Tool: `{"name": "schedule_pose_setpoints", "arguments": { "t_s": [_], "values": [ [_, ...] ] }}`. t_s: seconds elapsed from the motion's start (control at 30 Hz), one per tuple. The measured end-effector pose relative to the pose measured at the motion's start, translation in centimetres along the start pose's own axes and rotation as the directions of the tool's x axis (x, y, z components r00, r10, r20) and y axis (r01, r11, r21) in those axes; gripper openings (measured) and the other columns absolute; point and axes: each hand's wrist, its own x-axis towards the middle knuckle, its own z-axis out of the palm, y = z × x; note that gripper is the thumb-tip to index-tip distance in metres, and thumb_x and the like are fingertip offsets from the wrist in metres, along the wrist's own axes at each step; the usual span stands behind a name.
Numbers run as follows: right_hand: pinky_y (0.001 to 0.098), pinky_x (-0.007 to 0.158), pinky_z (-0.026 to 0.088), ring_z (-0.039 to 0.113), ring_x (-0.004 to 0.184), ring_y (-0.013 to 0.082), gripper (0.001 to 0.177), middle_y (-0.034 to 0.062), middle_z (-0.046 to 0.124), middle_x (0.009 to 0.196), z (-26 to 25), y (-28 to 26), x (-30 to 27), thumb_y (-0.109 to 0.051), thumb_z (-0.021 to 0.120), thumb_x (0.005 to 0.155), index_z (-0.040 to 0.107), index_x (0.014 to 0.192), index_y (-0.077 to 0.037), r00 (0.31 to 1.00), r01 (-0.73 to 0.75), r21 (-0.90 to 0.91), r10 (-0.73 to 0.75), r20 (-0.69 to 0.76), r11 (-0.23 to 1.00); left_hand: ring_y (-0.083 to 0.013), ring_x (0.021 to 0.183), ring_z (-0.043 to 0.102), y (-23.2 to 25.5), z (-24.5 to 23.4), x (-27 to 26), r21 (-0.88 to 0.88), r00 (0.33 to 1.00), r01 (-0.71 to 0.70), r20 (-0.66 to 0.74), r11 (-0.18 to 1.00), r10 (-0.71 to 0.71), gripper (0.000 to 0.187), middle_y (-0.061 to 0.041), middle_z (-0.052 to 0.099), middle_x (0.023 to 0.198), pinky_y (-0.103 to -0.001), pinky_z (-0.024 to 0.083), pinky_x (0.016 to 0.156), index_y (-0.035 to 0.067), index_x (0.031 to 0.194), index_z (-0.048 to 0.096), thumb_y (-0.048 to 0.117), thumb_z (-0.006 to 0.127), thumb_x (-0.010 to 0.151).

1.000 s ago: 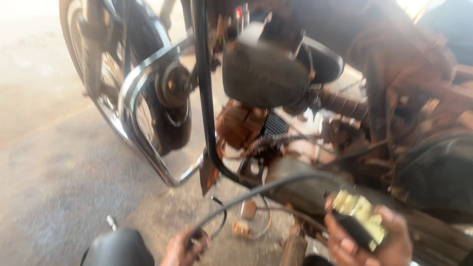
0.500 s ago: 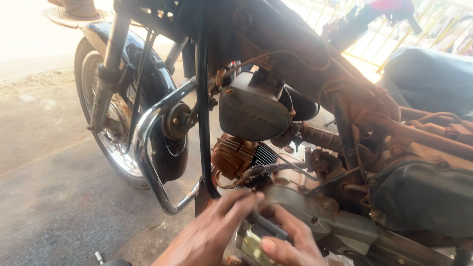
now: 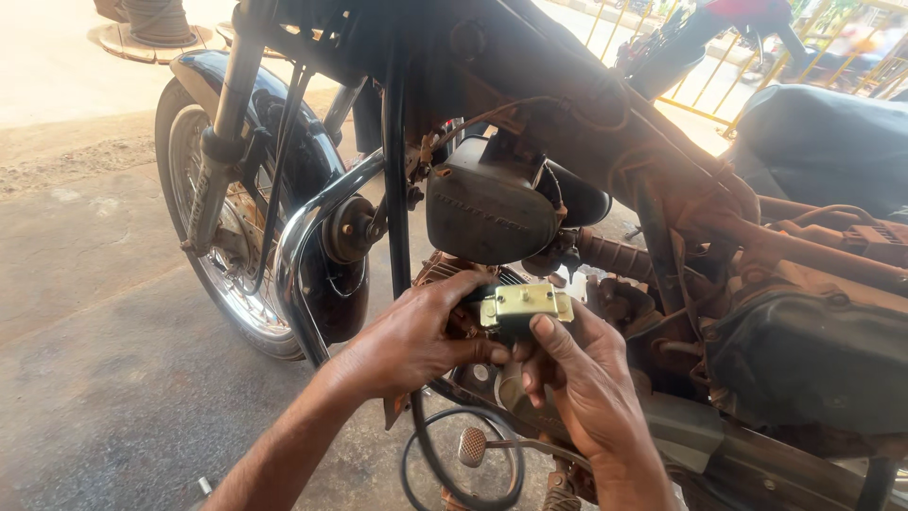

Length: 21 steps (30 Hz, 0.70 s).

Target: The person works on a motorcycle, using a T-handle socket wrench to unscrew bolts from the frame, reaching into the chassis to handle wires and components, and installing a new ignition coil by hand and connecting electrical leads.

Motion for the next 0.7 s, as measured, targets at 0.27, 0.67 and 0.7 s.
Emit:
{"name": "schedule_pose_setpoints", "arguments": {
  "t_s": [0.27,0.67,0.7],
  "values": [
    [0.0269,0.039,0.050,0.065,0.053,0.0161,0.043,0.0115,0.069,0.074,0.1,1.6,0.6,-0.040,0.065,0.097,0.067,0.110,0.001,0.999,-0.009,0.080,0.013,-0.050,0.997,-0.0242,0.098,0.076,-1.0,0.2,2.3,-0.074,0.979,-0.198,-0.054,0.977,0.194,0.061,-0.013,0.076,0.106,-0.042,0.062,0.083,0.007,0.125,0.068,0.052,0.070,0.085],
    [0.0440,0.085,0.055,0.069,0.100,0.0230,0.074,0.0043,0.075,0.098,-3.0,7.4,-3.1,-0.069,0.050,0.086,0.070,0.128,-0.011,0.838,-0.074,-0.441,0.296,0.458,0.894,-0.0189,0.078,0.069,-0.7,-0.5,4.5,-0.585,0.979,-0.125,-0.203,0.801,0.005,0.040,-0.014,0.069,0.089,-0.035,0.060,0.065,0.014,0.122,0.068,0.044,0.061,0.097],
    [0.0394,0.085,0.052,0.068,0.092,0.0224,0.075,0.0070,0.074,0.091,-4.5,8.6,-3.4,-0.070,0.042,0.099,0.076,0.122,-0.007,0.731,-0.021,-0.363,0.262,0.630,0.932,-0.0187,0.090,0.069,-0.8,-0.9,4.8,-0.559,0.963,-0.215,-0.255,0.801,0.081,0.038,-0.011,0.071,0.097,-0.037,0.059,0.080,0.012,0.119,0.067,0.043,0.061,0.098]
  ]
}}
